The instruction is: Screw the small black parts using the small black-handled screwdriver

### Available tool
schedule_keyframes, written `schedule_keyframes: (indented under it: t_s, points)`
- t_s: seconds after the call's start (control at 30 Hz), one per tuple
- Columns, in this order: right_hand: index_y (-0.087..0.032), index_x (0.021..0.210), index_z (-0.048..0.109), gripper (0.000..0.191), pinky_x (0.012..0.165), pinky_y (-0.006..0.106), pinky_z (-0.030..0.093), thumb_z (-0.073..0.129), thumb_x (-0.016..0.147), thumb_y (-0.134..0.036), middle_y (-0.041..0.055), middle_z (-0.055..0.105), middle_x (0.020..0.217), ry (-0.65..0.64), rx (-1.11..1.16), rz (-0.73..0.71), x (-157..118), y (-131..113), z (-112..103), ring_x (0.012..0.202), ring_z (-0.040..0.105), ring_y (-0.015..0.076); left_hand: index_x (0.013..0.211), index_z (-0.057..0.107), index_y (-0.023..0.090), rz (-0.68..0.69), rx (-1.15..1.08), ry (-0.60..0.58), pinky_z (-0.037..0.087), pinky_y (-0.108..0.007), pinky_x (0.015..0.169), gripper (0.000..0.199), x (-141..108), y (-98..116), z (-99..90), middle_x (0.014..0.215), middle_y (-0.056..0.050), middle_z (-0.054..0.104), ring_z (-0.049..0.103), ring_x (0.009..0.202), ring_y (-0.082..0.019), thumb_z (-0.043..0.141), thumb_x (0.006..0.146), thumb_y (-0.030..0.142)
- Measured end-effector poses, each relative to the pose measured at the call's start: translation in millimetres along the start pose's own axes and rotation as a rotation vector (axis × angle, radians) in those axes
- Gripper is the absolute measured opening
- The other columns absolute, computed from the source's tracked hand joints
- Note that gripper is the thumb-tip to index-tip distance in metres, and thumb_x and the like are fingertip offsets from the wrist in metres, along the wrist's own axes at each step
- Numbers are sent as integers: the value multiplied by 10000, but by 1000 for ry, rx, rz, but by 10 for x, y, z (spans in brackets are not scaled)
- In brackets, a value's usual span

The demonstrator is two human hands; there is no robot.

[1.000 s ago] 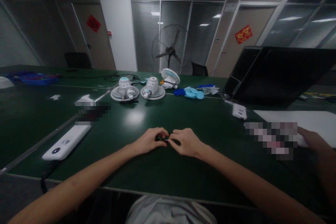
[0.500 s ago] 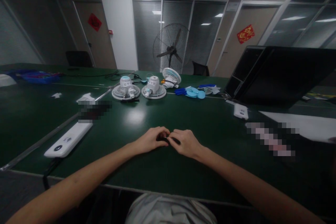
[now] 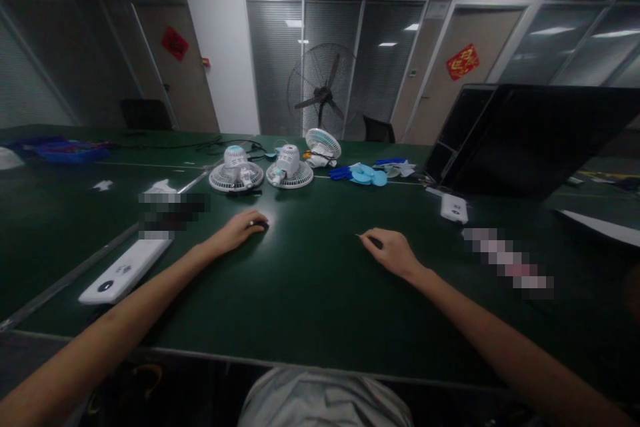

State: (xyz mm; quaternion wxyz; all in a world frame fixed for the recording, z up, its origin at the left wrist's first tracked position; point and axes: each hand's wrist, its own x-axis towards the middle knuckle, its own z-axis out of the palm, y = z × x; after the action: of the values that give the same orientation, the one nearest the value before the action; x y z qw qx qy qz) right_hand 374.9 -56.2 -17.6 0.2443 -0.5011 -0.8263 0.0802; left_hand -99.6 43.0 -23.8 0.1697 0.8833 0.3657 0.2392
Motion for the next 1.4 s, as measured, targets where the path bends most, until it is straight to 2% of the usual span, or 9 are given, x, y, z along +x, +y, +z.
schedule_keyframes:
  t_s: [0.13,0.27,0.43,0.6,0.7,0.87,1.07,1.27,1.4]
  points:
    - [-220,1130,722,325,708,333,565,482,1080,-434,76,739,1019,-11,-20,6,-3,-6,34,861,704,228,1165,707,197,-145,134,129,504,-421,981,418,-115,-564,-259,1160,-125,683,641,1092,-305,546,978,535]
    - [-214,1126,719,320,705,332,561,487,1077,-427,73,734,1000,-3,-28,18,-22,-14,48,851,698,223,1152,723,194,-210,196,191,505,-424,992,514,-205,-761,-341,1163,-138,702,647,1105,-319,516,951,619]
    - [-216,1115,721,332,720,334,562,479,1076,-440,68,732,1010,-4,-9,43,-21,-26,28,857,697,219,1211,705,181,-289,180,201,518,-397,971,659,-244,-695,-428,1211,-143,710,667,1090,-308,490,912,727]
    - [-222,1127,719,341,734,332,560,473,1074,-452,66,732,1023,-16,15,70,-32,-50,0,879,697,221,1128,743,200,-505,157,134,554,-344,798,759,-338,-578,-630,1093,-124,749,701,975,-314,735,649,790]
    - [-224,1125,720,340,738,333,558,476,1070,-454,68,732,1019,-25,16,82,-33,-46,-1,881,697,225,1034,779,221,-555,75,79,558,-319,759,702,-374,-518,-709,1021,-93,771,718,928,-299,780,588,763]
    - [-229,1111,721,342,747,345,555,475,1069,-462,70,732,1024,-25,6,104,-20,-44,7,883,694,230,909,806,227,-542,49,59,556,-320,782,564,-340,-422,-716,965,-88,783,725,912,-301,763,621,710]
    - [-226,1124,712,348,744,345,558,466,1069,-466,76,725,1049,-48,32,116,-29,-55,-6,896,688,230,887,817,227,-551,50,50,557,-315,774,504,-346,-354,-751,979,-90,791,728,924,-311,763,648,668]
    - [-236,1133,715,354,761,341,561,463,1072,-477,68,731,1051,-44,30,112,-32,-47,-5,907,690,227,1023,793,183,-505,138,247,546,-305,782,585,-322,-414,-685,1051,-112,785,720,953,-296,662,768,694]
    - [-230,1125,719,341,752,342,565,477,1068,-463,71,735,1049,-37,29,110,-32,-57,-11,905,693,231,1000,786,165,-478,180,283,538,-325,845,582,-252,-504,-557,1059,-126,783,712,970,-296,634,796,689]
